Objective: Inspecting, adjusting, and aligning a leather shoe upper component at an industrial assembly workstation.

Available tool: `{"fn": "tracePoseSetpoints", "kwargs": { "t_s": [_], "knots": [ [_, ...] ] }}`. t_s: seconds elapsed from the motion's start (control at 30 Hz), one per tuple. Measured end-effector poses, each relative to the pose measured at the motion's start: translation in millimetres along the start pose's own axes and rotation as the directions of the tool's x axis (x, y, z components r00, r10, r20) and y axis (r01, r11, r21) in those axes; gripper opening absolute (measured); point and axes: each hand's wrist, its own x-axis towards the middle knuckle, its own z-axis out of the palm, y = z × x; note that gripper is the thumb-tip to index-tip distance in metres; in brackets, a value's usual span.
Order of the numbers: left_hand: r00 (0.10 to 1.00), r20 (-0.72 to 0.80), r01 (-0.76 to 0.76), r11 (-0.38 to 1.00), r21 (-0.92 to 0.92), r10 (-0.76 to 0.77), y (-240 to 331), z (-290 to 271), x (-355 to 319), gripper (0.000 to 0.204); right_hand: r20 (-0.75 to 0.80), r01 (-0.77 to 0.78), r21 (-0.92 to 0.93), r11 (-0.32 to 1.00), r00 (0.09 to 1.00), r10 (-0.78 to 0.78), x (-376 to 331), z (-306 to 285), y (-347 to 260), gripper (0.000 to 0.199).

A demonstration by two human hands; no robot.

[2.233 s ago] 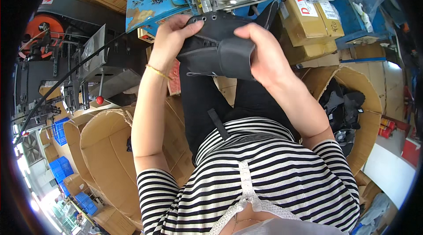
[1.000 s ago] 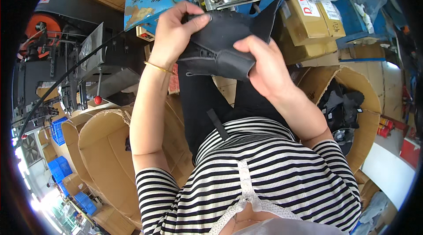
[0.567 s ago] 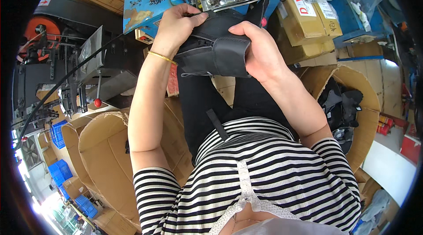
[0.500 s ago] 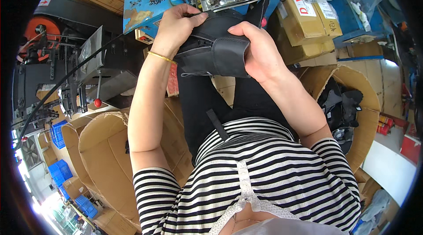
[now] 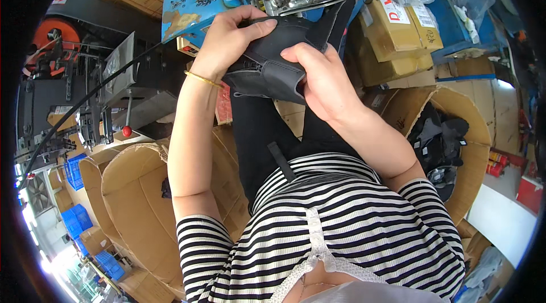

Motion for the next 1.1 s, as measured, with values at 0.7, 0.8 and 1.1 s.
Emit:
{"fn": "tracePoseSetpoints", "kwargs": {
  "t_s": [0.7, 0.8, 1.1],
  "knots": [
    [0.965, 0.014, 0.259, 0.934, -0.244, -0.264, 0, 0, 14, 0.014, 0.107, -0.133, 0.057, 0.990, 0.986, 0.126, 16, -13, -10, 0.015],
    [0.968, 0.032, 0.248, 0.930, -0.271, -0.249, -3, -1, 15, 0.013, 0.093, -0.123, 0.040, 0.992, 0.988, 0.119, 17, -13, -9, 0.018],
    [0.997, 0.082, -0.003, 0.993, 0.122, -0.007, 9, 3, -8, 0.018, 0.112, -0.070, -0.035, 0.997, 0.991, 0.074, -10, -7, 4, 0.020]
  ]
}}
